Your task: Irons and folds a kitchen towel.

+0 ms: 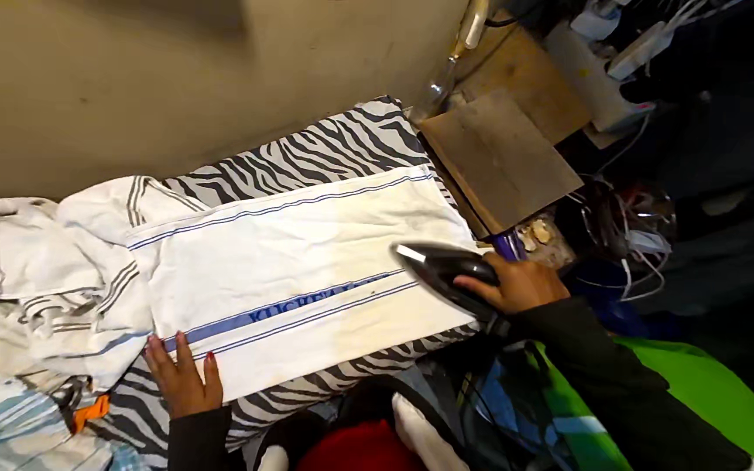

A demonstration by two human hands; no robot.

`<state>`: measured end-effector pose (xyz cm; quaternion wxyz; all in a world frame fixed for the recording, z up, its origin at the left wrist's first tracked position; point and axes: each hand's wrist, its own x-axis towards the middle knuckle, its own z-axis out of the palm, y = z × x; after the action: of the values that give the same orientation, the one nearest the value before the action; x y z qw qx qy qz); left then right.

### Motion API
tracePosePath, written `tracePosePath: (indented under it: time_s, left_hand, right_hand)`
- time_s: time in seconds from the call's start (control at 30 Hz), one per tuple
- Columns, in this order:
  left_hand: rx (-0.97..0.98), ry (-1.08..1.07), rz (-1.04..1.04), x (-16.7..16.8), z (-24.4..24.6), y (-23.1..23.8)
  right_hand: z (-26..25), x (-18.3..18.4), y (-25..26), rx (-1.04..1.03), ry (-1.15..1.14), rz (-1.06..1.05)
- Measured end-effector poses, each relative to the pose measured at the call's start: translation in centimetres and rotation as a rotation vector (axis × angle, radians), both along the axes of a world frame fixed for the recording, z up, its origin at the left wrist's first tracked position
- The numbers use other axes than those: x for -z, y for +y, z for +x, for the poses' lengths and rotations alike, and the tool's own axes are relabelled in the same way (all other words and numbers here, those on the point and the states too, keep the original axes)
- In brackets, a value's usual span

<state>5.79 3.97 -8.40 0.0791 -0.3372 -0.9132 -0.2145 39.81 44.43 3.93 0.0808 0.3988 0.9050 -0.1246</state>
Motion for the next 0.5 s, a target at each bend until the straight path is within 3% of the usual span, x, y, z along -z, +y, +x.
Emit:
tracePosePath:
  time_s: [0.07,0.17,0.23,0.37,0.5]
  left_hand:
    - [-0.224,-0.100,0.076,-1.9,0.4,-0.4]
    - [-0.410,-0.291,-0.086,-5.0,0.1,-1.1]
    - [-0.412,-0.361,-0.152,-4.8,-0.6,-1.9]
    - [-0.283,-0.244,-0.063,-3.5,-1.9,-3.6]
    - [-0.219,-0.179,0.005,-6.8,-2.9,-6.7]
  right_hand:
    - [-0.9,1.0,-1.1,-0.335,0.105,0.044]
    - [-5.3,0.8,-5.1,-0.496,0.096,-0.045]
    - [-9.5,-0.3,-8.7,-0.499,-0.012,-0.175]
    - [-18.3,-2.0,-16.9,-0.527,-0.150,-0.451]
    - [-25.2,-2.9,-23.8,-0.605,-0.114,-0.632]
